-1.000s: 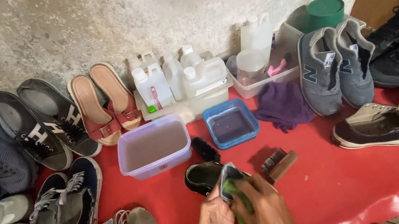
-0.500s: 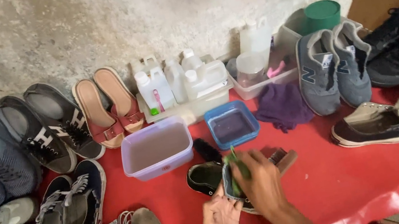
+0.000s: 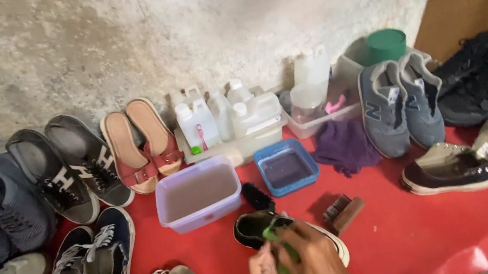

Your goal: Cleaning a black and white sneaker using a brush, cleaning solution, and a cloth.

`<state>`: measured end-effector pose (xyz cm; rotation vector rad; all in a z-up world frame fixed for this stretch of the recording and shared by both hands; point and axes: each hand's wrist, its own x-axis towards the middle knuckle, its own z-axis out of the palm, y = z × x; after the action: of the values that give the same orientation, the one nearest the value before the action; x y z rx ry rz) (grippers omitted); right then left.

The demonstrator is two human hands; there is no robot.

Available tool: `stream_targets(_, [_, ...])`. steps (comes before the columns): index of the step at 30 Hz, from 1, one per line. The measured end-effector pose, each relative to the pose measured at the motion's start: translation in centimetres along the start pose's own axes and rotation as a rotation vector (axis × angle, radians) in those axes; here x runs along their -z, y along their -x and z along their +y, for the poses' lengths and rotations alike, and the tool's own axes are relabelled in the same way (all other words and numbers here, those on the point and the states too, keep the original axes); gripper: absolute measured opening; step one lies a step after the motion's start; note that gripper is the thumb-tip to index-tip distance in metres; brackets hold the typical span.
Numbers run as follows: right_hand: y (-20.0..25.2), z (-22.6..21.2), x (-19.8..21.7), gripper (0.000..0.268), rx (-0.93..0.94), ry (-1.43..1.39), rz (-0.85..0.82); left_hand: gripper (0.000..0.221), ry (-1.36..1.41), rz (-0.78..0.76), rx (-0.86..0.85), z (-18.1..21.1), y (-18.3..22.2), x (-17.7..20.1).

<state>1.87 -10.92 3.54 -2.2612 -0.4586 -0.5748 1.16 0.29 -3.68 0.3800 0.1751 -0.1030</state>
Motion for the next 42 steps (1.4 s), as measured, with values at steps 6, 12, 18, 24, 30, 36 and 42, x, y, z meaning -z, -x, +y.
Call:
stream_targets(6, [-0.1, 0.1, -0.5, 0.012, -0.124, 0.083, -0.026, 0.073, -0.110, -0.203, 0.056, 0.1, 0.7, -1.3])
stream_targets(12, [-0.9, -0.9, 0.5, 0.012, -0.123, 0.034, 0.004, 0.071, 0.056, 0.060, 0.079, -0.3, 1.1, -1.7])
stream_targets(18, [0.9, -1.9, -0.5, 0.024, -0.085, -0.077, 0.074, 0.031, 0.063, 0.362, 0.043, -0.4, 0.5, -0.6])
stream_targets(24, [-0.7, -1.5, 0.0, 0.035, -0.210, 0.088, 0.006, 0.070, -0.086, -0.447, -0.057, -0.3, 1.4, -1.3])
stream_targets(30, [-1.6, 0.3, 0.4, 0.016, -0.341, 0.042, 0.111, 0.072, -0.134, -0.471, -0.043, -0.2, 2.5, -2.7])
stream_targets(36, [-0.1, -0.7, 0.4, 0.019, -0.401, -0.010, -0.030, 0.070, 0.109, 0.220, 0.045, 0.4, 3.2, -5.4])
stream_targets(42, [0.4, -3.1, 1.6, 0.011, -0.334, -0.043, 0.018, 0.069, 0.117, 0.222, 0.021, 0.5, 2.7, -5.1])
